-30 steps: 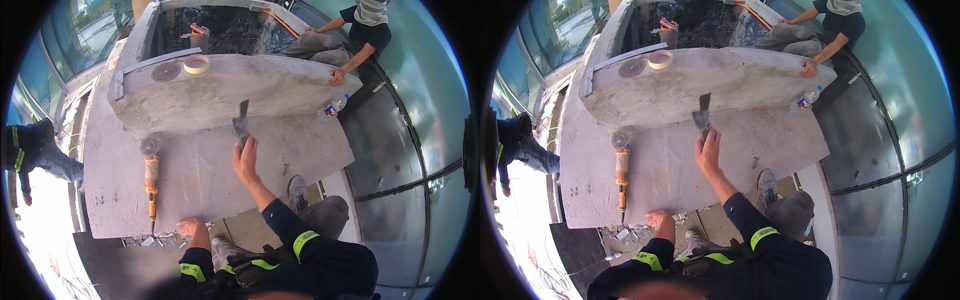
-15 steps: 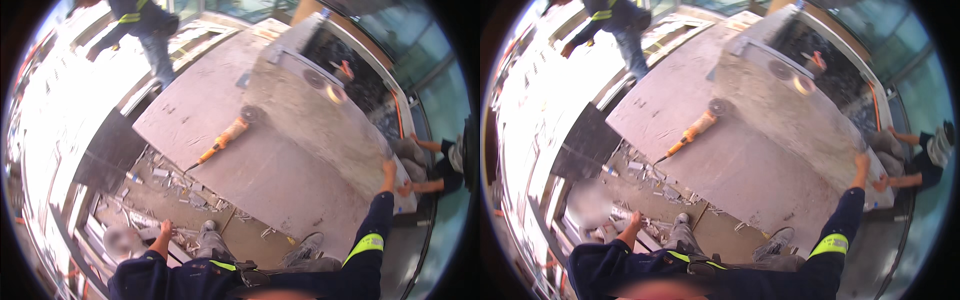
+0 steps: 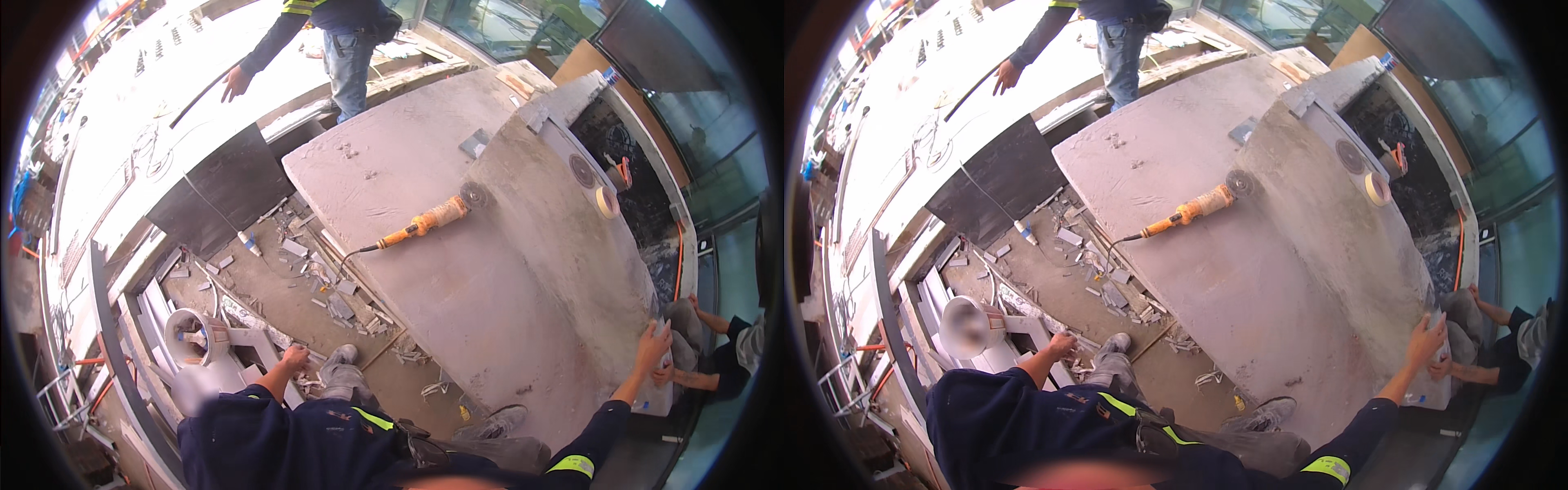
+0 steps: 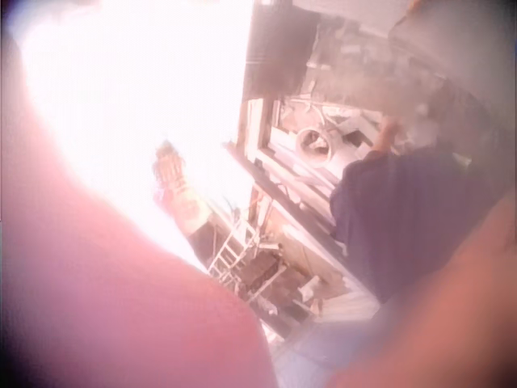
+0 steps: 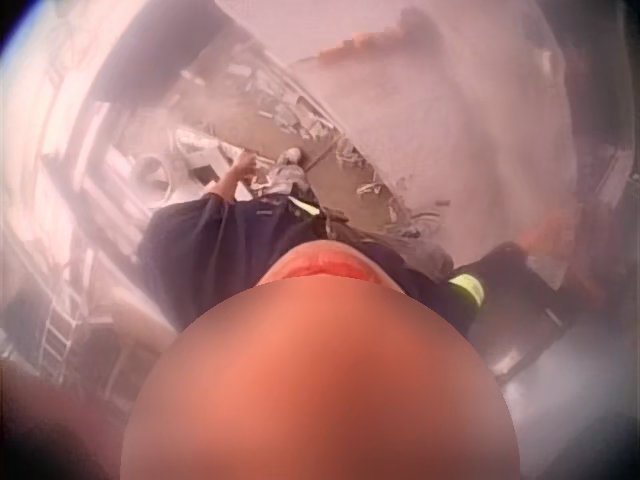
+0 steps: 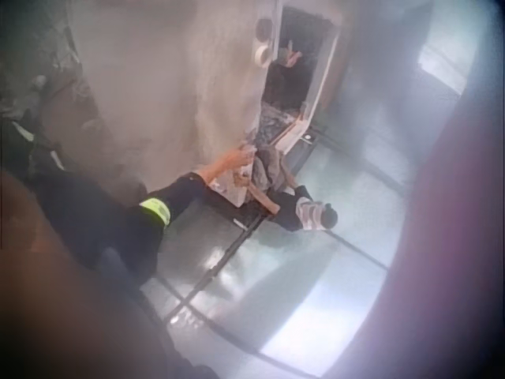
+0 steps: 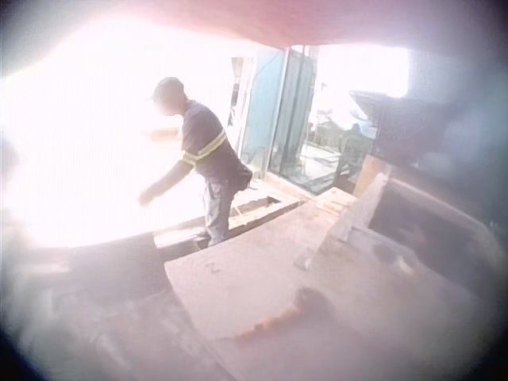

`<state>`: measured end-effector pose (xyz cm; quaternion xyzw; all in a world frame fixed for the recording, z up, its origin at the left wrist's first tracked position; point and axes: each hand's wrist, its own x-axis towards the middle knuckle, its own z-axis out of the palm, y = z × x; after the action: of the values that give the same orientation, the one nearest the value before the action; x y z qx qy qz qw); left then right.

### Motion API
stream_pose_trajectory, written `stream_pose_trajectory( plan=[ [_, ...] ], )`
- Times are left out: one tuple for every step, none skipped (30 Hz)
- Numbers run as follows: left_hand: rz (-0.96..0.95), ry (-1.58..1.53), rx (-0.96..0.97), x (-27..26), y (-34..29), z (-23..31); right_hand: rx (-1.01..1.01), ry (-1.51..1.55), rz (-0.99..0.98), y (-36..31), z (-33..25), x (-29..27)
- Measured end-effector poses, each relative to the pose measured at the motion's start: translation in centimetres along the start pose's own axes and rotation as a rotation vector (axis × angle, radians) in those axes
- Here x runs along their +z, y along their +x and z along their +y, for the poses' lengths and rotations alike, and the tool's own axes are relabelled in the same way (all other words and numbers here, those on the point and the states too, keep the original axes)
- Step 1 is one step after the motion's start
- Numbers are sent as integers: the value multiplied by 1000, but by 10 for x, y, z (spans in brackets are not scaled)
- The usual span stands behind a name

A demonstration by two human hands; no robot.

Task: The person measures a white panel with a tape measure, marks it, and then uses an angle grinder to cut a dark panel. They handle the panels and tools on a cluttered workbench while another worker is present nearby.

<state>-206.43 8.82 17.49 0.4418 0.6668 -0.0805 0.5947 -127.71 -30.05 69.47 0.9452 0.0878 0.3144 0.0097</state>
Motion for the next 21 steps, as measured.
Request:
stream_pose_trajectory(
  plan=[
    [14,45,56,3,-5,5,-137,28,37,-26,15,-15],
    [31,115,91,5,-7,15,-244,7,14,-67,35,-25],
    [69,244,144,4,-10,26,-350,-19,-6,-115,54,-29],
    [22,254,154,2,-14,36,-240,84,-109,-164,79,-35],
    [-21,284,146,-1,-19,46,-266,169,-125,-225,105,-42],
    [-59,316,129,-3,-23,58,-12,500,-209,-285,129,-51],
    [-192,348,34,-5,-25,71,281,517,-258,-352,150,-68],
    [-327,323,47,-3,-30,79,177,384,-204,-421,159,-86],
    [-452,290,59,0,-33,89,-58,174,-77,-473,159,-106],
    [-574,251,66,7,-37,94,387,414,-263,-518,146,-120],
    [-687,333,74,17,-39,95,844,710,-259,-564,120,-141],
    [-815,399,108,27,-39,95,1258,879,-138,-613,81,-169],
    [-932,467,135,41,-38,91,1395,900,-168,-633,46,-182],
    [-1093,541,273,54,-36,83,1206,949,-297,-659,11,-205],
    [-1293,608,555,68,-30,75,1263,895,-430,-676,-28,-208],
    [-1507,607,978,81,-23,66,1049,811,-574,-695,-64,-208],
    [-1593,635,1200,89,-15,59,962,868,-737,-704,-80,-208],
    [-1667,662,1339,95,-5,53,1023,1003,-848,-718,-94,-202],
    [-1558,965,1166,95,0,39,1194,1299,-961,-731,-79,-206],
    [-1626,876,1098,97,9,36,955,1081,-1099,-741,-70,-192],
    [-1641,866,968,97,15,30,728,816,-1273,-753,-63,-171]
  ],
)
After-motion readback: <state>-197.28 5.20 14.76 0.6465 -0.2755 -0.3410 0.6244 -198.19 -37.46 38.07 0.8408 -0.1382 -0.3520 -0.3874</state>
